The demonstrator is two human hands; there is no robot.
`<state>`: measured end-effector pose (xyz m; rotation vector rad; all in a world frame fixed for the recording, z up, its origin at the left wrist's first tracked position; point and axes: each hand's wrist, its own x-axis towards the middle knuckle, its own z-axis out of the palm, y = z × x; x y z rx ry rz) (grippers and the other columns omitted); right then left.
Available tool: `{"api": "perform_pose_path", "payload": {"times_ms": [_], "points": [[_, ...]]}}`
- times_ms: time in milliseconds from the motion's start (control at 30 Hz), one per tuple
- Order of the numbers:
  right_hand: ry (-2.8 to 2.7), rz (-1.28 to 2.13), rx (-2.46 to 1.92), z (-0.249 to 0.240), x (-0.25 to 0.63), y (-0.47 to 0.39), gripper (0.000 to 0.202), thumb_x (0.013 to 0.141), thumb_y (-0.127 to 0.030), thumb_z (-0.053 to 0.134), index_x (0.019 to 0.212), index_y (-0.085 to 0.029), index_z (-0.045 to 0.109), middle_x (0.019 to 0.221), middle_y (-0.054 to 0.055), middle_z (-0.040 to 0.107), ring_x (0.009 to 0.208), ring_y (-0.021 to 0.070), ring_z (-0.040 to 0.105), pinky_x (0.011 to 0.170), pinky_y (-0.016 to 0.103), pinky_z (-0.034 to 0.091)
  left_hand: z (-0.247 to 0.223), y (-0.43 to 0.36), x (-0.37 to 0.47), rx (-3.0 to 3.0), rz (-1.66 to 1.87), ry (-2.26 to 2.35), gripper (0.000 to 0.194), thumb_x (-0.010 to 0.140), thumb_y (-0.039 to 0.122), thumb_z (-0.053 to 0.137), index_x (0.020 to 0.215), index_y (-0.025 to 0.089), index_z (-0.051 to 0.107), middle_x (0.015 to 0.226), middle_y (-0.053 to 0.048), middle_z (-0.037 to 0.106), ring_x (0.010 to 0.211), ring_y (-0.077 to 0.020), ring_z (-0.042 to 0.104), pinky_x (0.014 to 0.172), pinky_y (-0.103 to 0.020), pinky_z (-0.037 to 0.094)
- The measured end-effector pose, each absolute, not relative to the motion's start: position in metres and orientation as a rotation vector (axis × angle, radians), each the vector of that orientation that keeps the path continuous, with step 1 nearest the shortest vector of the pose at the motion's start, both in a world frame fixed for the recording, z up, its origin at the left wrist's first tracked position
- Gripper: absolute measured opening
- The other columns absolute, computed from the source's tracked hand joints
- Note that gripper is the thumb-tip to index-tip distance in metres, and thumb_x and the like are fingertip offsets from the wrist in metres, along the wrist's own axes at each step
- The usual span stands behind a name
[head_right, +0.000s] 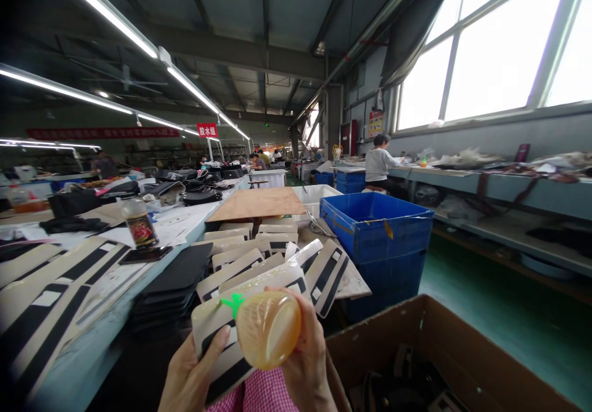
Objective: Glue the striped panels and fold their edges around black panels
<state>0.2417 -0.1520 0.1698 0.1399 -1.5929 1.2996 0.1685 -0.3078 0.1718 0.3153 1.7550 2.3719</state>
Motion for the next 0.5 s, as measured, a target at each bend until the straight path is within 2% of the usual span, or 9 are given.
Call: {"api": "perform_pose_path", "payload": {"times_ms": [200,267,400,500], "points": [[-1.487,1.118,-0.05,0.169,0.237,-0.145,0.048,0.084,-0.021,0.08,0.129,-0.027,0.066,0.123,0.007,0.078,0.105,0.025,0.078,0.091,0.031,0.063,0.174,-0.306,0.17,0.247,2.461,1.723,0.061,0.066,0.048,0.09,0.119,0.019,0.078,0.093,-0.004,0.084,0.127,-0.0334,0.067,0.121,-0.042,0.04],[-1.504,1.217,0.0,0.168,0.237,-0.145,0.049,0.083,-0.022,0.081,0.13,-0.027,0.065,0.126,0.008,0.076,0.107,0.0267,0.077,0.091,0.033,0.063,0.173,-0.306,0.168,0.245,2.461,1.752,0.061,0.067,0.047,0.09,0.12,0.019,0.077,0.097,-0.004,0.084,0.129,-0.0324,0.065,0.122,-0.04,0.038],[-1.48,1.448,0.135,0.167,0.236,-0.152,0.052,0.079,-0.029,0.085,0.128,-0.027,0.067,0.123,0.008,0.077,0.104,0.0279,0.076,0.088,0.033,0.063,0.162,-0.315,0.157,0.289,2.356,1.81,0.061,0.069,0.048,0.088,0.122,0.021,0.074,0.121,-0.006,0.079,0.13,-0.0339,0.064,0.12,-0.043,0.041],[-1.354,1.471,-0.025,0.165,0.228,-0.149,0.053,0.068,-0.022,0.091,0.118,-0.027,0.073,0.111,0.004,0.079,0.098,0.0245,0.076,0.087,0.029,0.061,0.152,-0.326,0.143,0.251,2.269,2.018,0.056,0.07,0.052,0.085,0.115,0.02,0.075,0.116,-0.007,0.08,0.126,-0.0371,0.066,0.117,-0.049,0.046]]}}
